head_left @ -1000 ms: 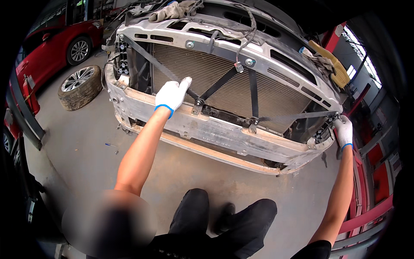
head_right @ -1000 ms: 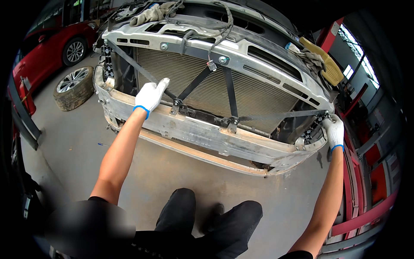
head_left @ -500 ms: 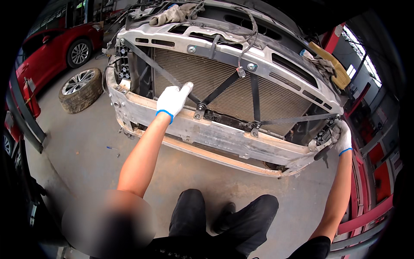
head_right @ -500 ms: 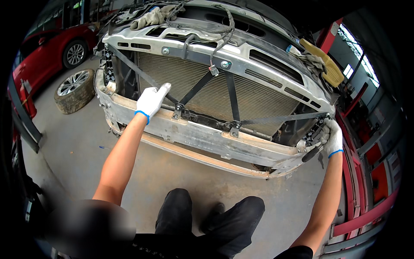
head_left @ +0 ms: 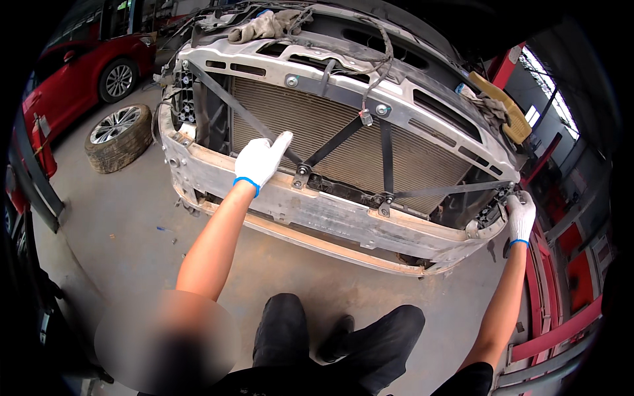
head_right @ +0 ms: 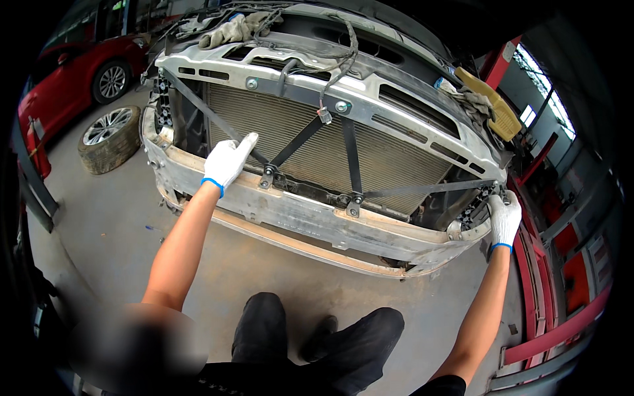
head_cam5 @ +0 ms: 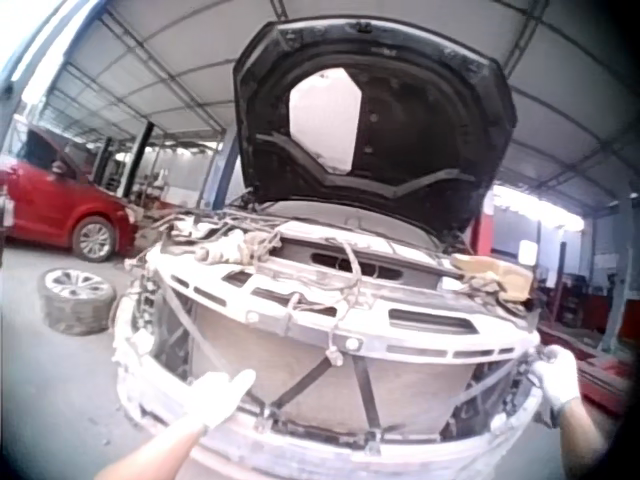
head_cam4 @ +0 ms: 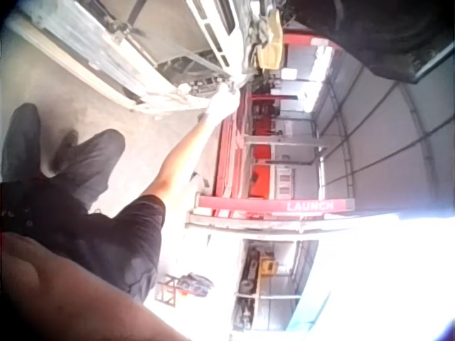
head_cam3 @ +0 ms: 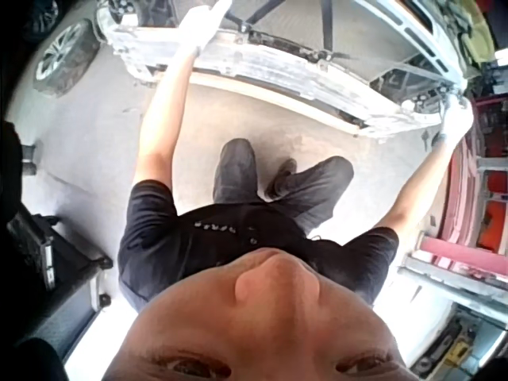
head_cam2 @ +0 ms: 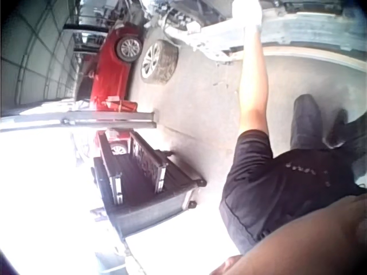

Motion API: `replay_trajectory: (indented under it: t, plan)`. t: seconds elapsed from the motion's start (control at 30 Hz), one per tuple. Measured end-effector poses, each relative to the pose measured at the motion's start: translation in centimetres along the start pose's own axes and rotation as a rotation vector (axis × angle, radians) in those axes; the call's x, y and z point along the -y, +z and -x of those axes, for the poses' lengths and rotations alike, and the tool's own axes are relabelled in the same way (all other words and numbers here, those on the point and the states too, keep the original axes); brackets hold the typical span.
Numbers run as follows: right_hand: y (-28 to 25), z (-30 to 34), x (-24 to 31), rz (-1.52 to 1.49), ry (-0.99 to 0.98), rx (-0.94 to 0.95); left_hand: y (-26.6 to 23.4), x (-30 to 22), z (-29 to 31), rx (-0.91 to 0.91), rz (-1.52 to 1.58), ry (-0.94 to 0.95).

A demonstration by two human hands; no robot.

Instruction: The person is working on the front end of a car, specifically the radiator support area. They are seen removing and installing bolts and brackets using a ratchet and socket. The person also handles a metal beam and various small parts.

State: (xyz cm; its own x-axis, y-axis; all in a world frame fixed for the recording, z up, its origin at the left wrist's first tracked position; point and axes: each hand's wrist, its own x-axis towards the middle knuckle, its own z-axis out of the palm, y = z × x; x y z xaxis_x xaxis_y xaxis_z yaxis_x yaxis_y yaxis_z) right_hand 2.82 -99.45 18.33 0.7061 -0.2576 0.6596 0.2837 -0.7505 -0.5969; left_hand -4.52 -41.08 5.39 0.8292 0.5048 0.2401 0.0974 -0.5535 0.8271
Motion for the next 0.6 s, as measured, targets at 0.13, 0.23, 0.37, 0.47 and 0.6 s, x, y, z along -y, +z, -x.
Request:
replay_trajectory:
  t: [0.13, 0.23, 0.37, 0.47, 0.6]
  plan:
    - [3.5, 6.6, 10.1, -0.139, -0.125, 0.173, 0.6, -0.1, -0.2, -0.025, -0.045, 0.021]
    - [8.3, 10.7, 19.8, -0.096, -0.254, 0.415, 0.1, 1.0, -0.2, 0.004, -0.031, 0.0]
    - [13.8, 12.3, 25.5, -0.04, -0.383, 0.424, -0.3, 0.2, 0.1, -0.022, -0.061, 0.015]
    - [15.7, 12.1, 26.8, -0.025, -0.466, 0.427, 0.0, -0.2, 0.4, -0.009, -0.073, 0.004]
    - [17.0, 11.8, 26.5, -0.03, -0.473, 0.393, 0.4, -0.6, 0.7, -0.061, -0.002, -0.03]
